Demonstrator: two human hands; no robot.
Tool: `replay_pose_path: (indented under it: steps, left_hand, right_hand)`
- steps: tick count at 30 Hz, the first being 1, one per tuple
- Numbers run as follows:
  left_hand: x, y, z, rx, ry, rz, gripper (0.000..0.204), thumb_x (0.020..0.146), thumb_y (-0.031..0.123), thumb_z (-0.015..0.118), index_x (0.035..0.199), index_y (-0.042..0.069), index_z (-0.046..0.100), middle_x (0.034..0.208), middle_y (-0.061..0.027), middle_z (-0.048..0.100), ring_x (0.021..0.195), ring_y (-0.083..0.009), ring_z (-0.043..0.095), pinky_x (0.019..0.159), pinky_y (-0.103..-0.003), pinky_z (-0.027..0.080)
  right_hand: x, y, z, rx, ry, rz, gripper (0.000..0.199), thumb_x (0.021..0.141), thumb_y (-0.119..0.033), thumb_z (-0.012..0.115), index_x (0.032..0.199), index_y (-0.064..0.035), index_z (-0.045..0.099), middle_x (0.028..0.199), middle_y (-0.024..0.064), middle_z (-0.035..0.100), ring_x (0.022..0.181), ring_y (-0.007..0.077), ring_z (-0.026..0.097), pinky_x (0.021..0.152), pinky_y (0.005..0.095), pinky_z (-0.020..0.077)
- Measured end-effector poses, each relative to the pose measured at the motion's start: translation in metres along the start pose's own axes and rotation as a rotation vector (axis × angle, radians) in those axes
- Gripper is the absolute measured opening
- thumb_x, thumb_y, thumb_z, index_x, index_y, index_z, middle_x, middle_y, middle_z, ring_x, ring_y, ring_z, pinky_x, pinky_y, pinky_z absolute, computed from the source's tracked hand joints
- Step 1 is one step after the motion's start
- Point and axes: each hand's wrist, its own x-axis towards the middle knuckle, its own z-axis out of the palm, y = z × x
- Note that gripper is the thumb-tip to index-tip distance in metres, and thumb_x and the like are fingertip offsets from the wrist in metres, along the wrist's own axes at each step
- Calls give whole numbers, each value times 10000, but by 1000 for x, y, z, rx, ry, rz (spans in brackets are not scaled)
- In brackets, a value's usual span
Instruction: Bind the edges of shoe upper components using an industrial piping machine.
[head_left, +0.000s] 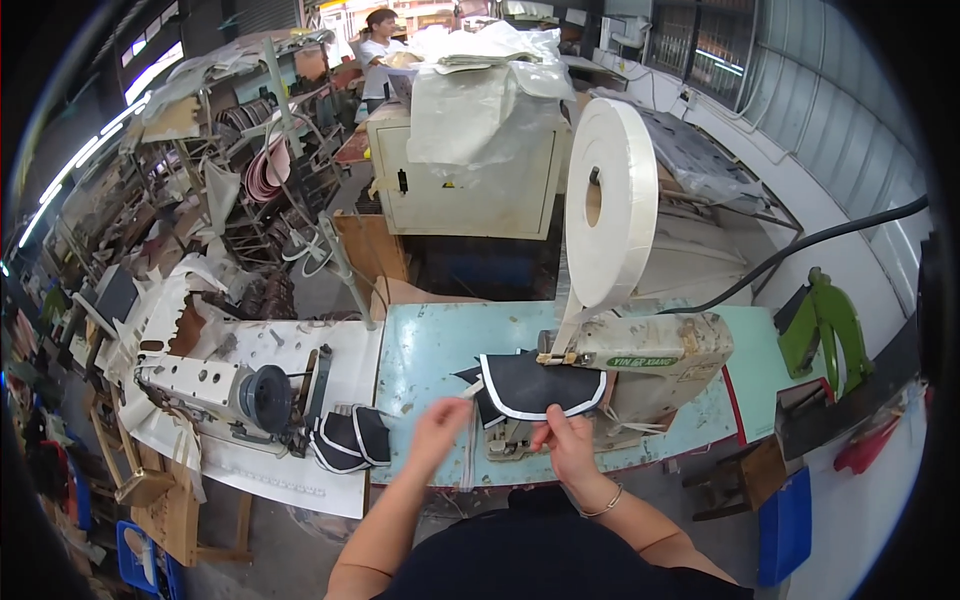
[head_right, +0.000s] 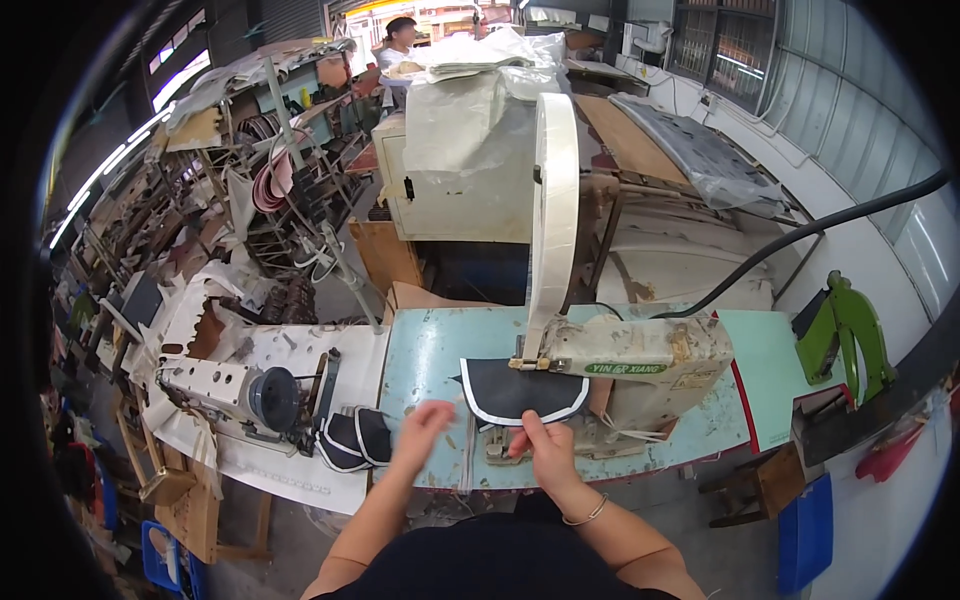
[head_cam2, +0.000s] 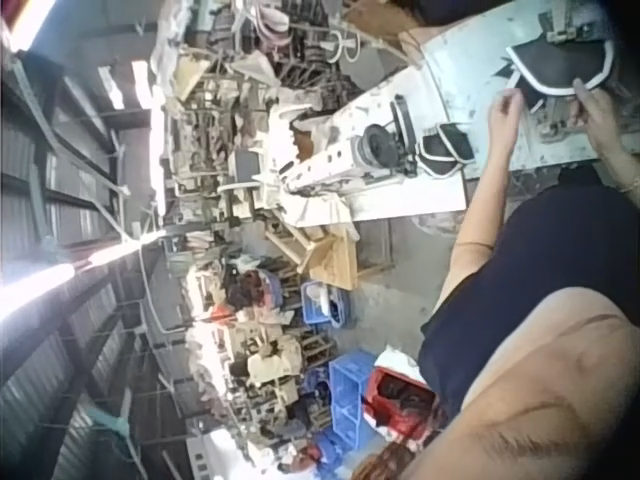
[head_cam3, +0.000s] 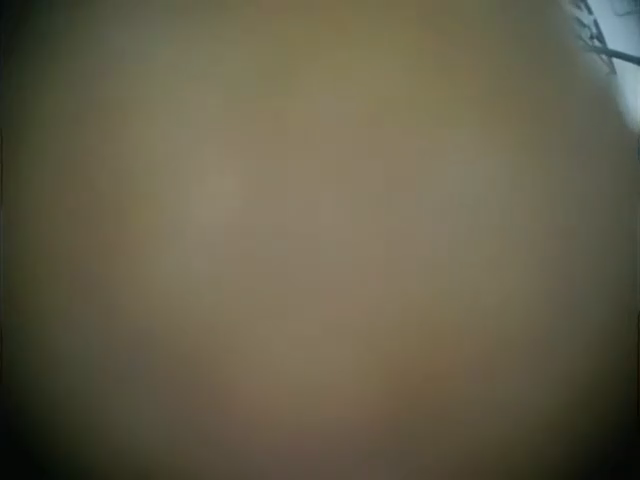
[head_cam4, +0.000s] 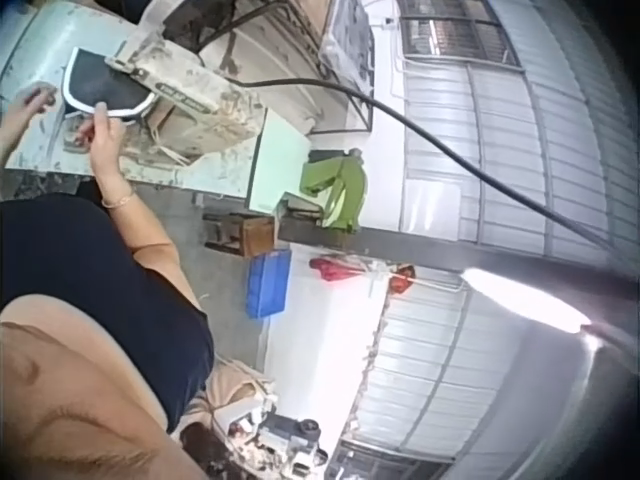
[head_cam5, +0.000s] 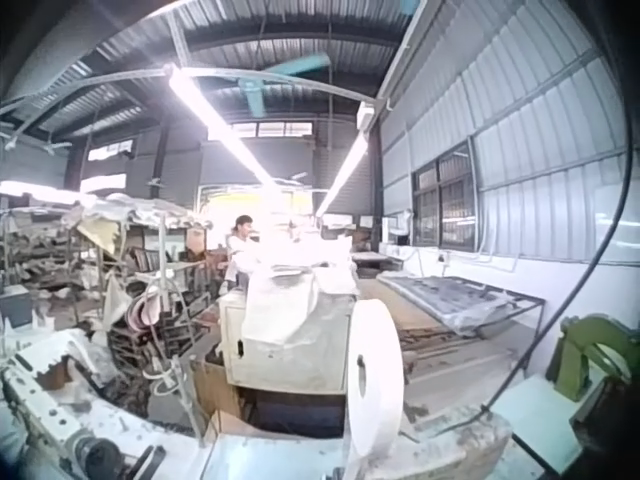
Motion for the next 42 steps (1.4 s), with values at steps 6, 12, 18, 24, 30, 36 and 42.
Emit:
replay_pose_path:
  steps: [6, 12, 18, 24, 30, 36, 42]
  left_hand:
    - [0, 33, 68, -632, -172, -174, 144, 791, 177, 624, 840, 43, 608, 744, -24, 611, 624, -70, 525, 591, -212, 418]
    - [7, 40, 71, -694, -162, -135, 118, 785, 149, 629, 842, 49, 605, 769, -22, 614, 621, -74, 529, 563, -208, 429]
    - [7, 40, 71, -692, -147, -151, 123, 786, 151, 628, 855, 53, 604, 793, -16, 610, 637, -77, 537, 576, -211, 440]
    - [10, 43, 70, -672, -163, -129, 137, 790, 166, 625, 860, 51, 601, 790, -13, 605, 646, -78, 541, 576, -213, 443]
    - [10, 21, 45, -545, -303, -183, 246, 841, 278, 553, 845, 33, 577, 756, -35, 593, 650, -104, 554, 596, -233, 451]
    - [12, -68, -79, 864, 542, 196, 354, 663, 318, 694, 844, 31, 594, 848, -139, 588, 813, -311, 551, 697, -375, 433]
    - [1, -92, -136, 1170, 616, -270, 308, 662, 270, 689, 869, 57, 605, 866, -104, 597, 853, -303, 544, 718, -403, 429]
  right_hand:
    - [3, -3, -3, -38, -63, 11, 365, 877, -283, 486, 714, 29, 581, 552, 61, 547, 497, 125, 528, 481, 223, 409]
    - [3, -14, 4, -56, 63, 59, 391, 846, -323, 528, 619, -5, 553, 490, 48, 508, 376, 126, 471, 377, 221, 379]
    - [7, -17, 1, -89, 19, 73, 402, 846, -357, 522, 656, -4, 557, 495, 40, 510, 415, 113, 488, 405, 211, 376]
    - [6, -20, 4, -72, 0, 62, 397, 851, -339, 518, 653, 3, 554, 491, 44, 507, 409, 119, 485, 403, 213, 377]
    - [7, -17, 5, -141, 34, 58, 413, 857, -340, 509, 616, -7, 546, 467, 47, 499, 388, 115, 476, 382, 222, 364]
    - [5, -18, -2, -122, -9, 11, 377, 884, -308, 467, 647, -21, 527, 507, 38, 508, 420, 112, 495, 404, 207, 378]
    - [-23, 16, 9, -353, -304, 233, 212, 867, -182, 503, 749, -14, 554, 612, 42, 567, 536, 97, 548, 497, 201, 424]
